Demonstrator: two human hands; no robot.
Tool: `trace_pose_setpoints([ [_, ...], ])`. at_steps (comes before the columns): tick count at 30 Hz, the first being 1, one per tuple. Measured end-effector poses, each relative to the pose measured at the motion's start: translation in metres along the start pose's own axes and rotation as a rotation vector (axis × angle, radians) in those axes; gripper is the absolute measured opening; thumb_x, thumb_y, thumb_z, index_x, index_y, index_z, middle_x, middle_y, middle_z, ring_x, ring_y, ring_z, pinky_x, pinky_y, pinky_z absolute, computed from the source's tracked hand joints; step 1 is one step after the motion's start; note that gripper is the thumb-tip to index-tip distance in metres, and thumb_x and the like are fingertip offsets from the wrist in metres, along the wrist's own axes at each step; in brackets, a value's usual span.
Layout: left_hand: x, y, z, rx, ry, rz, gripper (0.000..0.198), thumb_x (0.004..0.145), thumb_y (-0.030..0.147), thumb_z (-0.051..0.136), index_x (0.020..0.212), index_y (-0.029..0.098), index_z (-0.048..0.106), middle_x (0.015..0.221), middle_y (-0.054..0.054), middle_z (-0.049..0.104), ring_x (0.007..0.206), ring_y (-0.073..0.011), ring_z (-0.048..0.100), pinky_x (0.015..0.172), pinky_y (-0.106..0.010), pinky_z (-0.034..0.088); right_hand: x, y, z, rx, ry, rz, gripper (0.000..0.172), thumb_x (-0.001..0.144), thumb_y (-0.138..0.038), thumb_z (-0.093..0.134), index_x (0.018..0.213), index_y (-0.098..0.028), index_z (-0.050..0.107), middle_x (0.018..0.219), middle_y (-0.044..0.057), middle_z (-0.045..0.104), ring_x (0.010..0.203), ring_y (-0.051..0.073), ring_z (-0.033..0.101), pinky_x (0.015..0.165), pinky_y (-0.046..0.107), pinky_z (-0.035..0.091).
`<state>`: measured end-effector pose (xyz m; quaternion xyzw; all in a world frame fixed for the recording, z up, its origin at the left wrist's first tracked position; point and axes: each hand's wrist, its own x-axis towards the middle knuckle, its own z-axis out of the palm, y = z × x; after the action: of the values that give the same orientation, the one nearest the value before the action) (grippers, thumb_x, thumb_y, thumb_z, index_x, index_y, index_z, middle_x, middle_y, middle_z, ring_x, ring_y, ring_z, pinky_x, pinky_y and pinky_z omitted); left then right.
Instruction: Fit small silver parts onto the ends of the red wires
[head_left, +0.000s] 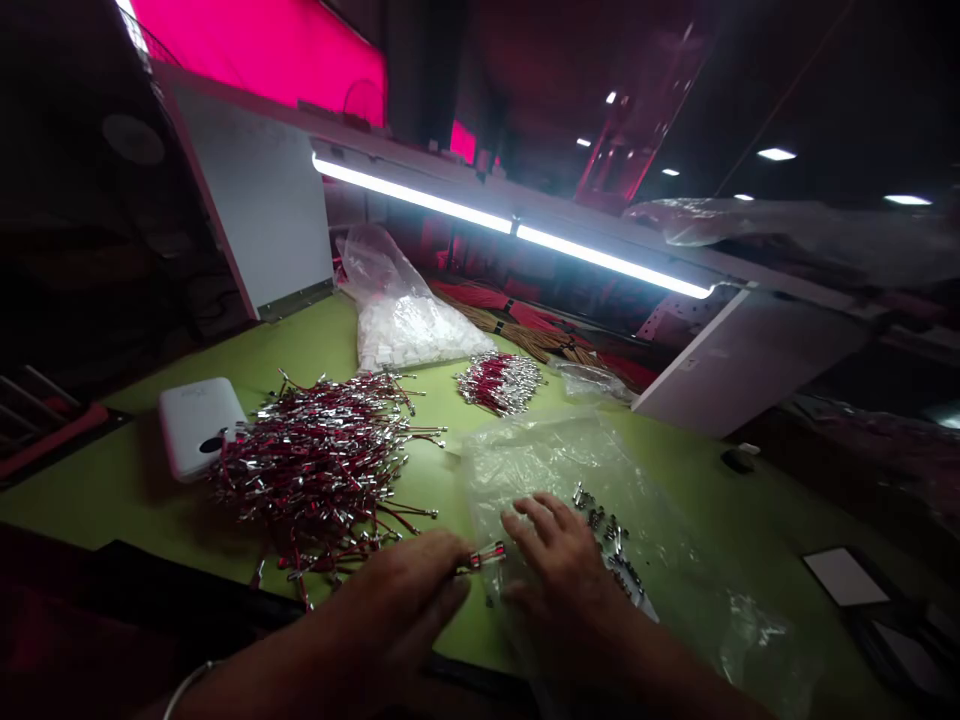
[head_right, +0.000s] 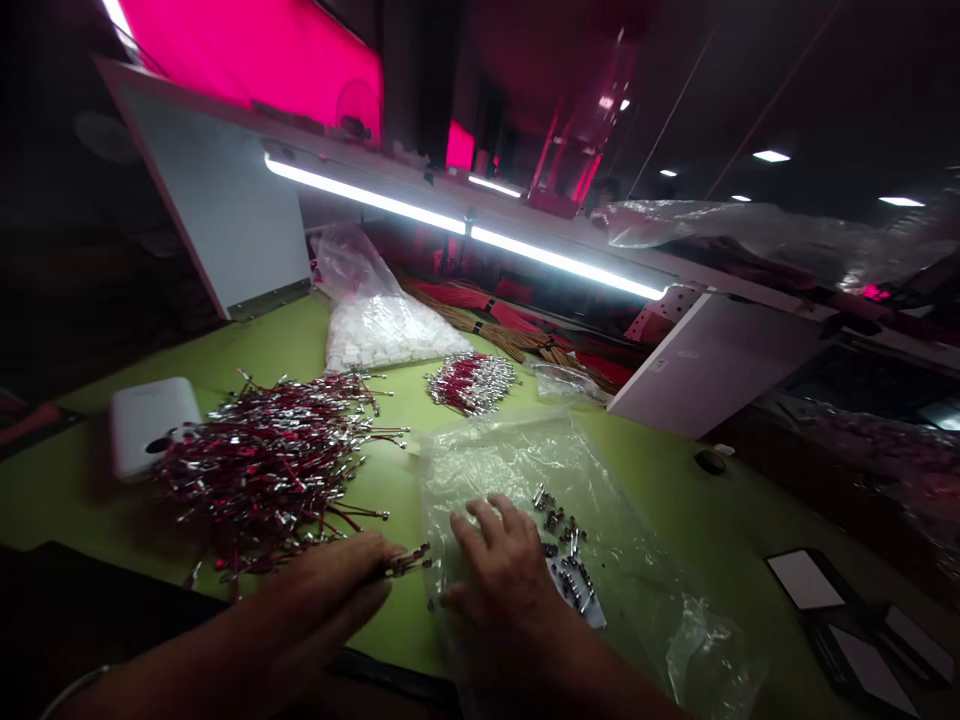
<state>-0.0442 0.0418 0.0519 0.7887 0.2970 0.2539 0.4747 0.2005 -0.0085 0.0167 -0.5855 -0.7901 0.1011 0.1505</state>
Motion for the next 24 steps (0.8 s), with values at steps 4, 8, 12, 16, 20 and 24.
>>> trace_pose_setpoints([
  [4, 0.042, -0.003, -0.038, 0.383, 0.005, 0.168, 0.025, 0.1, 0.028, 0.045, 0.085, 0.02, 0.062, 0.081, -0.003, 0.062, 0.07, -0.0165, 0.054, 0.067, -0.028, 0.038, -0.017, 0.02, 0.008, -0.088, -0.233, -0.157, 0.07, 0.092, -0.047, 0.058, 0.154, -0.025, 0.035, 0.16, 0.018, 0.032, 0.146, 0.047, 0.024, 0.106, 0.075, 0.029],
  [8, 0.112, -0.014, -0.069, 0.694, -0.031, 0.282, 0.024, 0.1, 0.021, 0.044, 0.083, 0.016, 0.061, 0.081, -0.004, 0.06, 0.071, -0.0157, 0.052, 0.068, -0.029, 0.039, -0.026, 0.034, 0.0, -0.07, -0.269, -0.287, 0.069, 0.095, -0.055, 0.049, 0.156, -0.028, 0.031, 0.159, 0.016, 0.033, 0.145, 0.047, 0.028, 0.104, 0.074, 0.033],
  [12, 0.187, -0.032, -0.077, 0.793, -0.031, 0.251, 0.022, 0.099, 0.023, 0.049, 0.087, 0.015, 0.065, 0.085, -0.005, 0.064, 0.079, -0.0173, 0.059, 0.075, -0.032, 0.048, -0.029, 0.05, 0.012, -0.154, -0.12, -0.421, 0.073, 0.092, -0.066, 0.048, 0.154, -0.029, 0.037, 0.152, 0.015, 0.046, 0.139, 0.044, 0.042, 0.102, 0.063, 0.044],
  [16, 0.248, -0.051, -0.071, 0.883, -0.04, 0.168, 0.026, 0.096, 0.034, 0.06, 0.115, 0.017, 0.063, 0.114, -0.007, 0.066, 0.095, -0.0203, 0.066, 0.083, -0.041, 0.056, -0.029, 0.064, 0.041, -0.342, 0.167, -0.498, 0.053, 0.097, -0.053, 0.053, 0.145, -0.032, 0.049, 0.141, 0.008, 0.061, 0.128, 0.034, 0.058, 0.101, 0.05, 0.049],
  [20, 0.286, -0.064, -0.062, 0.954, -0.063, 0.102, 0.03, 0.096, 0.034, 0.06, 0.122, 0.019, 0.061, 0.124, -0.009, 0.063, 0.103, -0.0226, 0.065, 0.087, -0.043, 0.056, -0.027, 0.068, 0.056, -0.419, 0.414, -0.52, 0.04, 0.099, -0.048, 0.054, 0.137, -0.035, 0.057, 0.135, 0.002, 0.066, 0.124, 0.028, 0.061, 0.104, 0.046, 0.047],
  [24, 0.301, -0.074, -0.055, 1.0, -0.097, 0.076, 0.03, 0.096, 0.034, 0.06, 0.122, 0.019, 0.061, 0.126, -0.01, 0.062, 0.105, -0.023, 0.064, 0.089, -0.044, 0.056, -0.023, 0.067, 0.054, -0.445, 0.472, -0.538, 0.037, 0.098, -0.051, 0.054, 0.131, -0.037, 0.061, 0.132, -0.001, 0.068, 0.119, 0.025, 0.064, 0.099, 0.041, 0.052],
])
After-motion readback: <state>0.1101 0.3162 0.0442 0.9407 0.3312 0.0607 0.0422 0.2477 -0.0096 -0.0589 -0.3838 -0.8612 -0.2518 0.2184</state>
